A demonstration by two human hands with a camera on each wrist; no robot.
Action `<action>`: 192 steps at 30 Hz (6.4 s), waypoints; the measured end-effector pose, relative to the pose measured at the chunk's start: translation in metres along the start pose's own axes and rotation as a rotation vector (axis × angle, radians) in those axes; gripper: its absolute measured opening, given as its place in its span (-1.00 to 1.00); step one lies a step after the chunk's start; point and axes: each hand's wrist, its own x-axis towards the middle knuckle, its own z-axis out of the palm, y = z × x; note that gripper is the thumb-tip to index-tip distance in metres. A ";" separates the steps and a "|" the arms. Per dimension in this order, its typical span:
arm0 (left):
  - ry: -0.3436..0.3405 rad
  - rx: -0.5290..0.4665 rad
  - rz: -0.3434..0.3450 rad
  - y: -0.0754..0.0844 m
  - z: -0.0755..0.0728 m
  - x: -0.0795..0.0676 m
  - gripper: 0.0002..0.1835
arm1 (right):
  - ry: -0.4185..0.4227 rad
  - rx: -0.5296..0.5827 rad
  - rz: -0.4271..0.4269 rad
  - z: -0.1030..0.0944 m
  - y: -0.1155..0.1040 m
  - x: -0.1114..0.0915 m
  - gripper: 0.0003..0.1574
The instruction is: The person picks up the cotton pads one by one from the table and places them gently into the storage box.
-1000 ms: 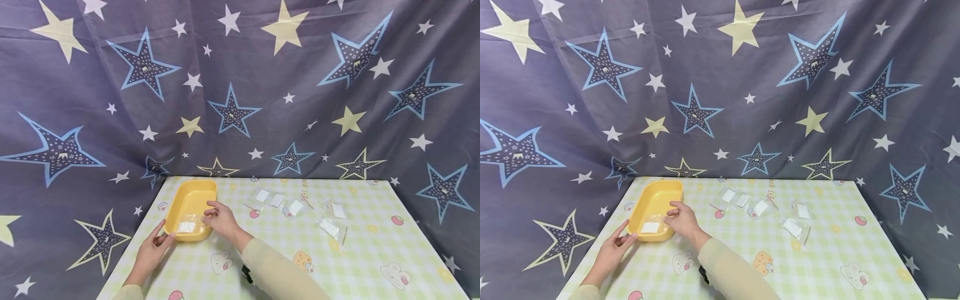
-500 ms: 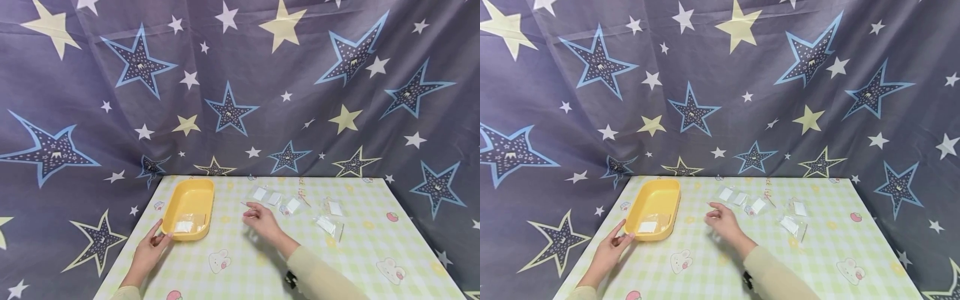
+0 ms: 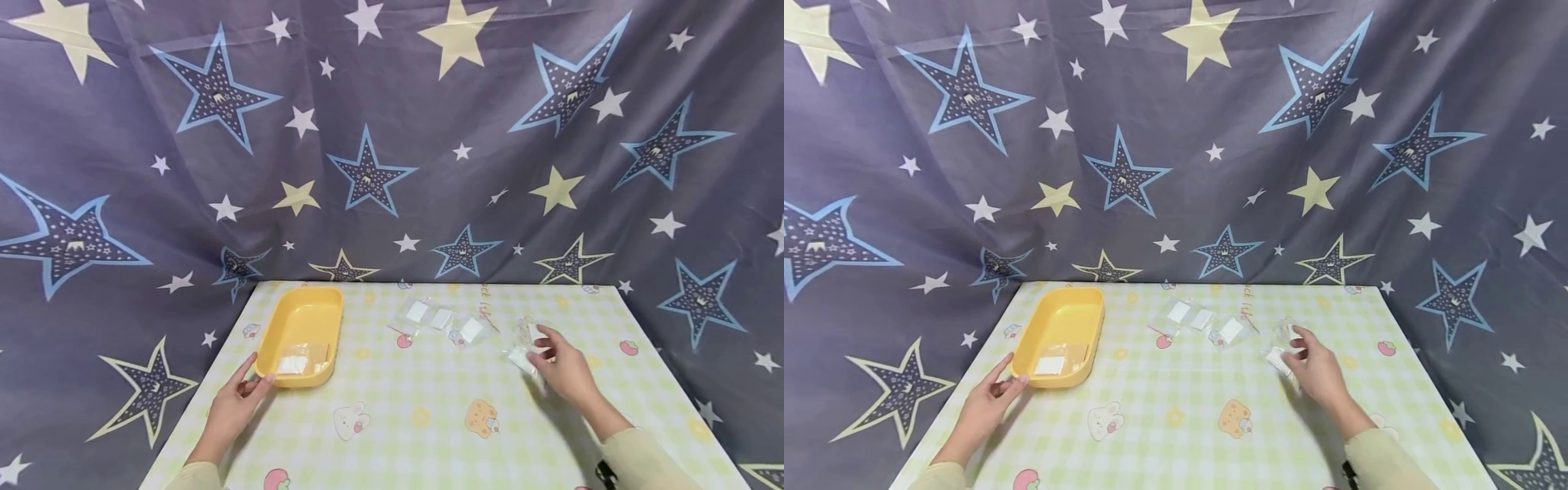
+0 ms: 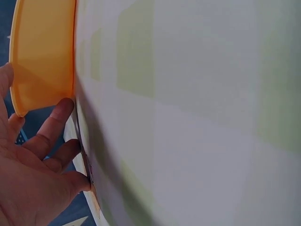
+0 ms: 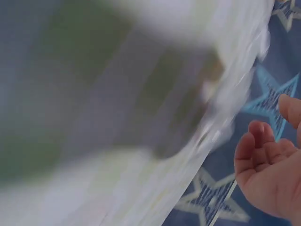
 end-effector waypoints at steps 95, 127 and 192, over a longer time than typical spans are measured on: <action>0.000 -0.002 -0.004 0.000 0.000 0.001 0.01 | -0.092 -0.329 -0.124 0.021 0.033 -0.008 -0.04; 0.009 -0.030 -0.012 -0.002 0.001 0.000 -0.02 | 0.061 -0.190 -0.263 0.025 -0.017 0.021 -0.08; 0.020 0.016 0.021 0.003 -0.001 -0.001 -0.06 | -0.238 -0.238 -0.571 0.224 -0.280 0.073 -0.07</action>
